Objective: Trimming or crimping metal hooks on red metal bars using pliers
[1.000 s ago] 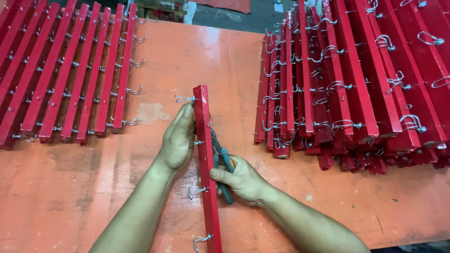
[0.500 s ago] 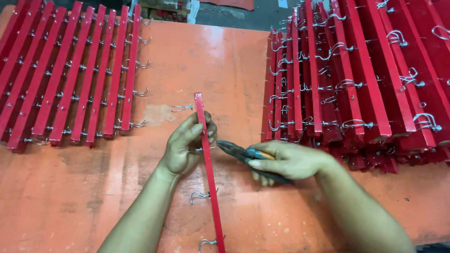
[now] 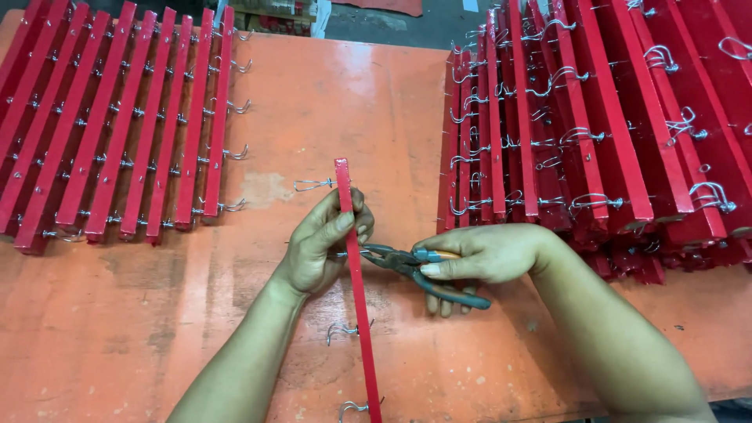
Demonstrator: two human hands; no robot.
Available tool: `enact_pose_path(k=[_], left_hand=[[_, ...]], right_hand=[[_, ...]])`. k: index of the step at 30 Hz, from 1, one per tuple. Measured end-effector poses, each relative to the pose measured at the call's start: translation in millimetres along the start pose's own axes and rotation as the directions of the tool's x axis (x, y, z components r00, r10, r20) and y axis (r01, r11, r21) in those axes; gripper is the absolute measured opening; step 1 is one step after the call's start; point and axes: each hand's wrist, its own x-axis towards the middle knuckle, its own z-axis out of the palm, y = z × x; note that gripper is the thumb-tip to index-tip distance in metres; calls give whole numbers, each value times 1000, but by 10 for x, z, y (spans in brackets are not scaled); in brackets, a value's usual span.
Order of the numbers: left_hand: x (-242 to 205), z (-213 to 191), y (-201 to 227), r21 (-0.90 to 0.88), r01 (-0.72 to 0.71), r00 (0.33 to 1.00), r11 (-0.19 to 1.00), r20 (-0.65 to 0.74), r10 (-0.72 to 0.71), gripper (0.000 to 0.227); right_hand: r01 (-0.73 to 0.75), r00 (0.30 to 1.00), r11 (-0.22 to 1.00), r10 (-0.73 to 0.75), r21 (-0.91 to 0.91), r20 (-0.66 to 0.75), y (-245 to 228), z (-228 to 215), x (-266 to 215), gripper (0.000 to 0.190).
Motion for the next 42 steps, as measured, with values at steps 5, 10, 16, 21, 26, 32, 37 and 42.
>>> enact_pose_path(k=[5, 10, 16, 21, 26, 32, 37, 42], left_hand=[[24, -3, 37, 42, -7, 1000, 999, 24, 6, 33], [9, -64, 34, 58, -4, 1000, 998, 10, 3, 32], [-18, -134, 11, 56, 16, 998, 998, -57, -13, 31], [28, -179, 25, 78, 46, 994, 996, -99, -38, 32], [41, -128, 91, -3, 57, 991, 998, -118, -56, 21], [31, -152, 130, 67, 107, 984, 992, -149, -96, 24], [69, 9, 193, 165, 198, 958, 966, -242, -155, 49], [113, 454, 446, 403, 346, 915, 847, -344, -210, 71]], right_hand=[[-26, 1000, 999, 26, -20, 7, -60, -48, 22, 33], [-47, 999, 993, 46, -109, -18, -132, -23, 73, 32], [-112, 976, 991, 123, 69, -178, 192, 193, 224, 57], [27, 929, 925, 116, 379, -350, 625, 533, 430, 65], [206, 873, 779, 127, 593, -471, 531, 1028, 683, 71], [272, 867, 847, -10, 456, -498, 580, 990, 668, 50], [279, 827, 865, 4, 417, -562, 557, 877, 637, 45], [533, 694, 803, -232, 268, -682, 513, 957, 737, 35]])
